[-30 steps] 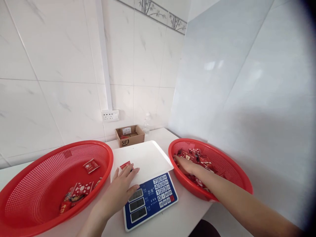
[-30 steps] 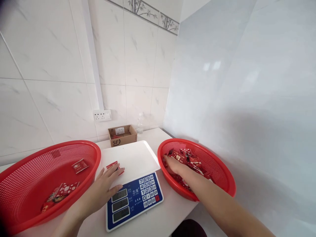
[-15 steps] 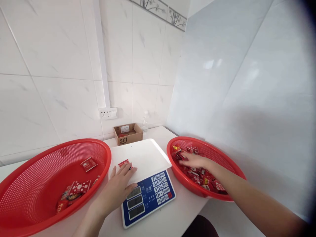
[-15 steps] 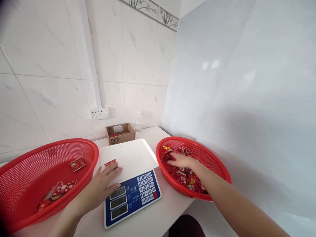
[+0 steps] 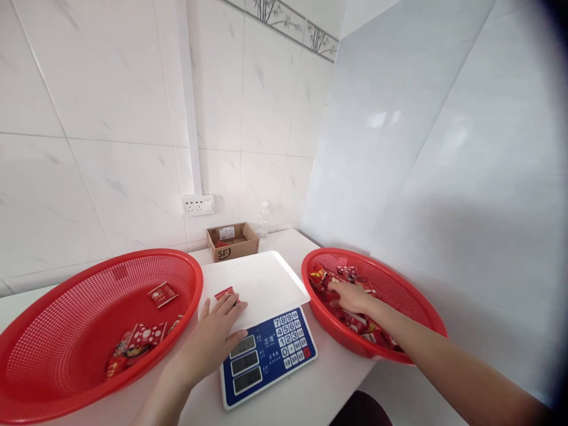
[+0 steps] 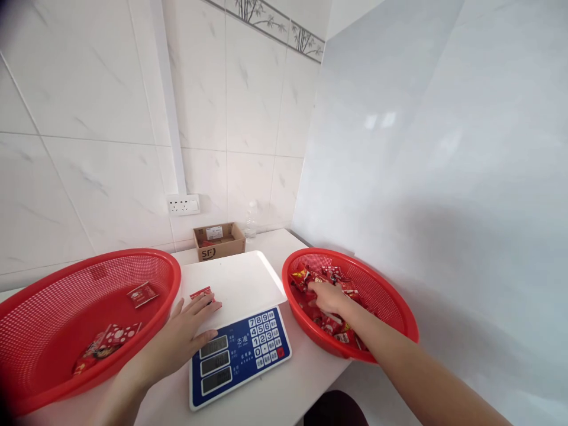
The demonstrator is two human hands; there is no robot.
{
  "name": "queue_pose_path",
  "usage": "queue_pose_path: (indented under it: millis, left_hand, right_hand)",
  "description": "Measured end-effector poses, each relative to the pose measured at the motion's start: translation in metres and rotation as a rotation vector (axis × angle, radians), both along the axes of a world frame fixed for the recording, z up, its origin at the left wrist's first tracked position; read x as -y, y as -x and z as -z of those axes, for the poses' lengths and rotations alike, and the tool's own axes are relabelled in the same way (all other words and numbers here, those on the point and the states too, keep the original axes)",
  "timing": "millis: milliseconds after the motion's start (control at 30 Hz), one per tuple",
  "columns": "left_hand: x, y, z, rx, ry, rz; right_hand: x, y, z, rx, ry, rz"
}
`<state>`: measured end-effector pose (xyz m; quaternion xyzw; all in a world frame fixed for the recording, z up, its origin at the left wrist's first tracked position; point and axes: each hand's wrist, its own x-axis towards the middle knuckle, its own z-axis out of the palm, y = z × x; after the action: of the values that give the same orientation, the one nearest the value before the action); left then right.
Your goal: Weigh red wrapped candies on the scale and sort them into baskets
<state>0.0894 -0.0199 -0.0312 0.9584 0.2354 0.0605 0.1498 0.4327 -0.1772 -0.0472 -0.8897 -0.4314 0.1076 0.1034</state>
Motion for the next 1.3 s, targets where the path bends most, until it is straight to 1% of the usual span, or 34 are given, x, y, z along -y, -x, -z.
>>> queue_pose_path:
  millis: [200, 267, 333, 400, 433, 500, 567, 633, 700, 767, 833, 933, 1000, 1033, 1100, 1167, 1300]
  left_hand:
    - [-0.003, 0.000, 0.002, 0.080, -0.002, -0.016]
    - [-0.004, 0.001, 0.004, 0.090, 0.004, -0.017]
    - [-0.005, 0.001, 0.005, 0.101, 0.004, -0.012]
    - [-0.004, 0.001, 0.006, 0.118, -0.007, 0.001]
    - [-0.004, 0.002, 0.006, 0.122, -0.014, 0.005]
    - [-0.002, 0.002, 0.005, 0.116, -0.019, 0.008]
    - [0.001, 0.003, 0.003, 0.105, -0.008, 0.012]
    - [0.002, 0.004, 0.000, 0.101, 0.007, 0.024]
    - [0.003, 0.005, -0.001, 0.109, 0.016, 0.037]
    - [0.003, 0.006, -0.002, 0.112, 0.020, 0.043]
    - [0.003, 0.006, -0.003, 0.111, 0.022, 0.045]
    - [0.003, 0.007, -0.004, 0.113, 0.023, 0.055]
    - [0.003, 0.007, -0.005, 0.119, 0.026, 0.062]
    - [0.003, 0.007, -0.005, 0.120, 0.029, 0.062]
    - [0.003, 0.008, -0.006, 0.116, 0.040, 0.060]
    - [0.003, 0.009, -0.008, 0.106, 0.054, 0.054]
    - [0.003, 0.009, -0.009, 0.097, 0.065, 0.041]
  right_hand:
    - [0.004, -0.028, -0.039, 0.059, -0.138, 0.072]
    - [0.002, -0.027, -0.050, -0.002, -0.226, 0.065]
    - [-0.005, -0.016, -0.060, -0.193, -0.370, 0.047]
    - [-0.018, 0.004, -0.069, -0.429, -0.502, 0.001]
    - [-0.027, 0.016, -0.071, -0.508, -0.532, -0.038]
    - [-0.048, 0.043, -0.074, -0.533, -0.509, -0.141]
    - [-0.069, 0.069, -0.072, -0.504, -0.432, -0.262]
    - [-0.088, 0.090, -0.065, -0.500, -0.354, -0.394]
    - [-0.103, 0.105, -0.057, -0.493, -0.322, -0.515]
    - [-0.114, 0.112, -0.050, -0.427, -0.316, -0.575]
    - [-0.122, 0.112, -0.045, -0.322, -0.316, -0.550]
    - [-0.129, 0.106, -0.041, -0.184, -0.317, -0.378]
    - [-0.132, 0.102, -0.040, -0.136, -0.308, -0.266]
    - [-0.133, 0.101, -0.039, -0.126, -0.301, -0.236]
    - [-0.134, 0.102, -0.036, -0.119, -0.289, -0.225]
    - [-0.132, 0.107, -0.031, -0.110, -0.277, -0.303]
    - [-0.125, 0.124, -0.022, -0.017, -0.188, -0.592]
